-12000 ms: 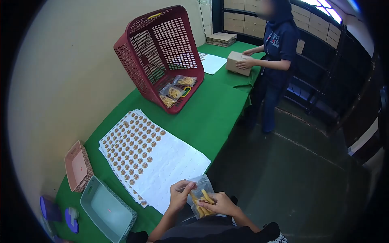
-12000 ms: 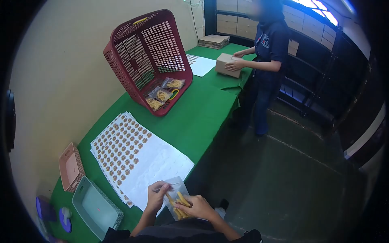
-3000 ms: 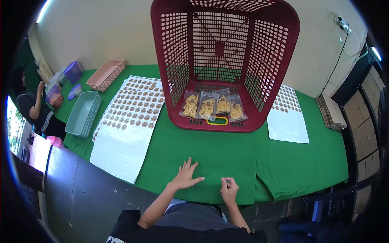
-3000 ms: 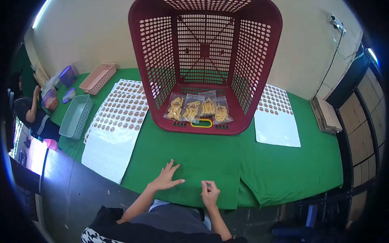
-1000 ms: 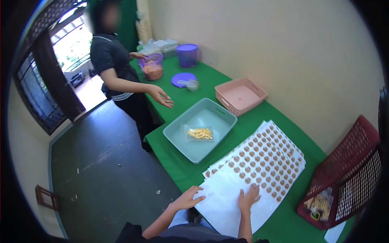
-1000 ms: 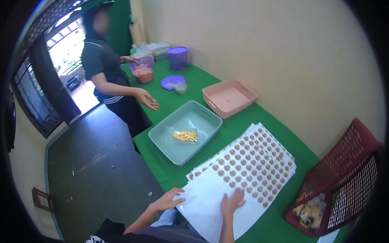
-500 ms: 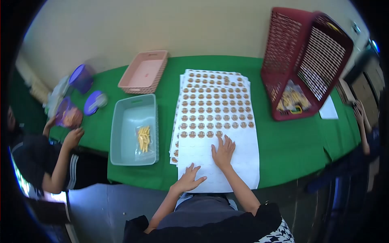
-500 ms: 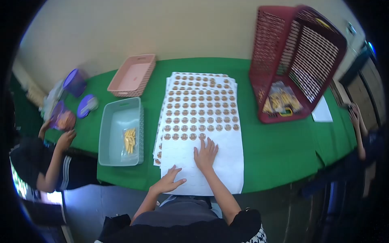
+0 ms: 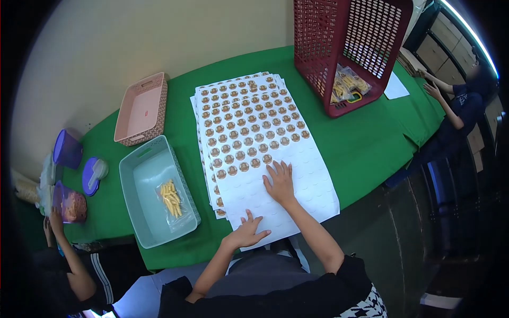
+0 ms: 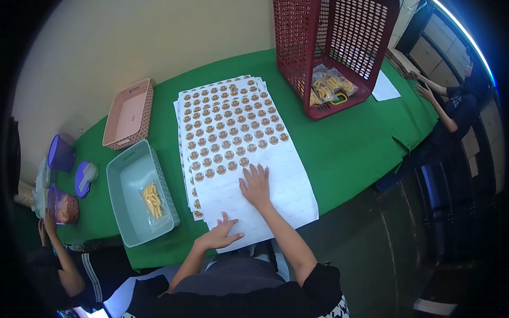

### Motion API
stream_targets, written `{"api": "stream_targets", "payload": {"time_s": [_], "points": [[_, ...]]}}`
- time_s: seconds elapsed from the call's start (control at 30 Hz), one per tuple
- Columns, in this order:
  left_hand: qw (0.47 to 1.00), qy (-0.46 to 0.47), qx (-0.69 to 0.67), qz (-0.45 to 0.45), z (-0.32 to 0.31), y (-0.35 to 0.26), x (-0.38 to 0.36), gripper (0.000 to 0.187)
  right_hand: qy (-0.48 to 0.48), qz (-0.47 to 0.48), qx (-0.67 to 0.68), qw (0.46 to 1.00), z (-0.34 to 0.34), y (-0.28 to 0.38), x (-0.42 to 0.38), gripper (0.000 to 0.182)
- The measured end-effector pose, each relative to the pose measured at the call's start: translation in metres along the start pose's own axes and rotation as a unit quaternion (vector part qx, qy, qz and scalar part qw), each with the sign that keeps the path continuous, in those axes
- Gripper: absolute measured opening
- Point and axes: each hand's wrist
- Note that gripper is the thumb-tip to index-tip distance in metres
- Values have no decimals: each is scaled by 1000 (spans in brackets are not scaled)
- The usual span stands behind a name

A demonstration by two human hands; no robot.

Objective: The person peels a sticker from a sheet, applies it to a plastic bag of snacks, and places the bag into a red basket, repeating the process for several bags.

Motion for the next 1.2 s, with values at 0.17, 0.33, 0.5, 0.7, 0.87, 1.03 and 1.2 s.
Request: {"api": "stream_targets", "payload": {"time_s": [0.17, 0.33, 0.5, 0.7, 0.87, 1.03, 1.2], "points": [[999, -6, 27, -40, -10, 20, 5, 75, 0, 7, -33, 999, -2, 1, -1, 36], [999, 13, 27, -30, -5, 9, -2, 76, 9, 4, -60, 998, -2, 4, -2, 37], [999, 13, 24, -41, -3, 7, -4, 74, 12, 2, -76, 997, -2, 6, -3, 38], [998, 3, 24, -55, -8, 13, -3, 75, 19, 2, -81, 996, -2, 6, -3, 40], [998, -11, 25, -60, -9, 16, -4, 74, 22, 2, -106, 994, 0, 7, 2, 48], [989, 8, -14, -147, 26, 17, -31, 61, 15, -6, -88, 996, 1, 8, 14, 56], [866, -380, -288, -148, 89, 40, -90, 37, 24, -55, -78, 995, 9, 15, 19, 64]]}}
Point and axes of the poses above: each hand's wrist, its own x-axis towards the middle knuckle, its own z-axis out of the back of the hand, y = z × x, and after that the axes turned 2 degrees about -z, right-handed
